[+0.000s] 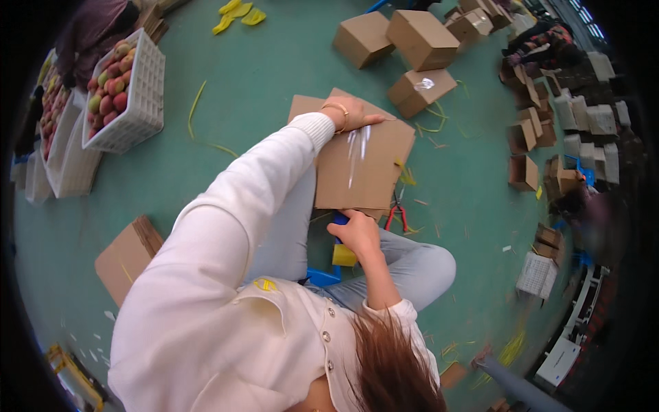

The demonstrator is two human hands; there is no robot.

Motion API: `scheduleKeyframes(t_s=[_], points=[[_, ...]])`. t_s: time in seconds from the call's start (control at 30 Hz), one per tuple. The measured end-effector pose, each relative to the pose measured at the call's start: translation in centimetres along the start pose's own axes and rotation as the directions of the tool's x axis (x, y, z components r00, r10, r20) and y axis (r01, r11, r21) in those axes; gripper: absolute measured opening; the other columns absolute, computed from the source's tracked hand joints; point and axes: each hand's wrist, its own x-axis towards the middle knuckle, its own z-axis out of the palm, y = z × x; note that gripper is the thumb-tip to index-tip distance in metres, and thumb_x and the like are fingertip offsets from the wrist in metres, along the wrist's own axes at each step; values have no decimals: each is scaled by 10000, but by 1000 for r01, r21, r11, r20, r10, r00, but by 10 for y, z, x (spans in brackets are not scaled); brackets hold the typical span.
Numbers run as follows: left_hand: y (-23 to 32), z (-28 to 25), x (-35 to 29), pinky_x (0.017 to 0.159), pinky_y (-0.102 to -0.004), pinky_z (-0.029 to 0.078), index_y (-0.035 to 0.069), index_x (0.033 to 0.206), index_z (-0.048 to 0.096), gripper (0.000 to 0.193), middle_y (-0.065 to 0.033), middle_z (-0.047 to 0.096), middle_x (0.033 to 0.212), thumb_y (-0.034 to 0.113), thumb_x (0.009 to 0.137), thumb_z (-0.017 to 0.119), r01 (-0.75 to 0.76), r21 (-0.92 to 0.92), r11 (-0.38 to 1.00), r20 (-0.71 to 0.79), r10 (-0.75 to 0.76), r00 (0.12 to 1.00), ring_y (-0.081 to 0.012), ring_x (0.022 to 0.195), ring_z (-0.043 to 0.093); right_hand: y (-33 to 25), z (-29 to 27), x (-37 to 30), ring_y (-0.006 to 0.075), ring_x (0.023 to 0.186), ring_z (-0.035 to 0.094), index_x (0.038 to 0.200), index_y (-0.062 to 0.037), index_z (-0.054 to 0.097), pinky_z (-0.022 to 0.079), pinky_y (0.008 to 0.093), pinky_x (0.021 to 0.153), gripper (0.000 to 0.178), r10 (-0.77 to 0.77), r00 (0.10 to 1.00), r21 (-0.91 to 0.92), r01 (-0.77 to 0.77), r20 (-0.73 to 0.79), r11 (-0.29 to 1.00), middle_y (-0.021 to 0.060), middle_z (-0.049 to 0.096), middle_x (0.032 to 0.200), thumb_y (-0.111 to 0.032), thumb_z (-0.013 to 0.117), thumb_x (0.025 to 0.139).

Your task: The person assembles flat cardboard sheets into small boxes by folding the flaps and sealing them with a tape gun. They repeatedly pick up new sheets, fold them, apply tape, and place the finished boxes aside.

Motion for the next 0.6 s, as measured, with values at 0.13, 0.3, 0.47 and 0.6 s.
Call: scheduleKeyframes(t_s=[0.13,0.3,0.47,0.6], points=[[-12,3,-3,800,-382,482,23,878,697,847,-186,659,909,742,812,254,18,21,1000,-56,-17,998,-308,849,642,-4,6,4,335,942,622,1100,-211,650,493,409,836,522,7,1000,-15,-7,3,1000,172,655,990,-393,670,611],[42,26,-23,863,-381,458,3,964,673,803,-222,631,1019,711,796,335,-254,4,967,-88,253,963,-328,999,595,139,140,85,313,1234,416,1307,-138,455,377,432,988,706,-333,899,-99,318,-283,943,159,415,1364,-347,701,679],[42,-19,-1,1010,-389,346,-10,1207,544,863,-207,512,1264,721,803,330,17,-49,999,176,-8,984,-334,1203,463,65,55,57,325,1073,556,1172,-161,583,443,405,914,589,-260,964,-111,265,55,958,136,584,1176,-476,644,679],[44,-68,62,798,-378,402,23,1040,558,592,-157,568,977,555,848,381,-243,-376,894,-369,96,925,-295,924,521,90,-53,76,282,1048,548,1106,-142,625,440,366,872,501,-199,975,206,215,-97,955,147,624,1075,-395,657,674]])
